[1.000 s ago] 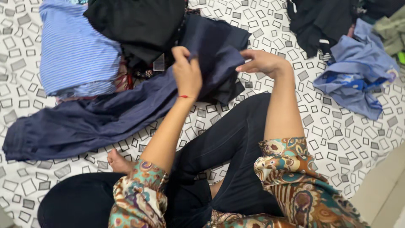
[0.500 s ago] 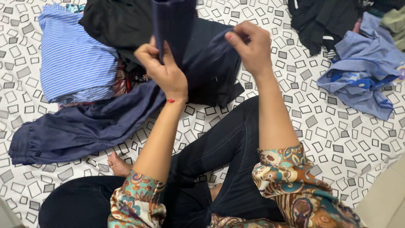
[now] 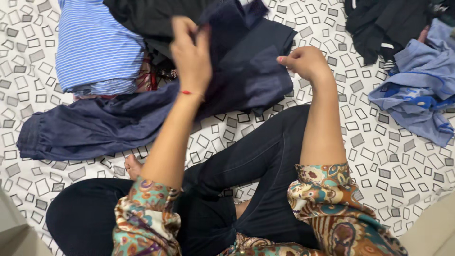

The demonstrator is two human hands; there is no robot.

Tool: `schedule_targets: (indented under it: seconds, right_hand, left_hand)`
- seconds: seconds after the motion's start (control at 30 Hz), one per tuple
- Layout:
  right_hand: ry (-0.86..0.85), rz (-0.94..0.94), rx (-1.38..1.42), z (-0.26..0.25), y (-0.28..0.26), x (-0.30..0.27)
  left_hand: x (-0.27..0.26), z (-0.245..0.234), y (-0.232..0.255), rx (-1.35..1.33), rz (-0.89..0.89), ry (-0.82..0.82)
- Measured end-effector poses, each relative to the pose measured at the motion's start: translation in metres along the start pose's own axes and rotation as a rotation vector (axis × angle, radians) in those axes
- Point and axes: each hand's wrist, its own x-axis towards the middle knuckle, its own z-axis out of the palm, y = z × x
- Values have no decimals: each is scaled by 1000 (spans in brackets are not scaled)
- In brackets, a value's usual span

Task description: The person sits on a bed and folds several items of clothing one by one. They handle dark blue trousers, a light blue shirt, black trousers, a light green shirt, and a black and white striped shirt, placing each folded item into a growing stack.

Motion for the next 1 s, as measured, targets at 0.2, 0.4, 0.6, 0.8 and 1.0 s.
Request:
schedule_targets:
  seconds: [0.2, 0.4, 0.6, 0.8, 1.0]
  right_hand:
    - [4, 138, 27, 30, -22, 8]
    - [44, -112, 521, 45, -37, 20]
    - [116, -428, 707, 8, -6, 26]
    - [-85, 54, 105, -2, 29, 12]
    - [-115, 298, 269, 5, 13, 20]
  left_hand:
    - [42, -47, -13, -101, 104, -77]
    - [29, -40, 2, -159, 93, -88]
    - [24, -41, 24, -117, 122, 2]
    - [-2, -16, 31, -74, 102, -151]
    - [-17, -5, 38, -51, 81, -146]
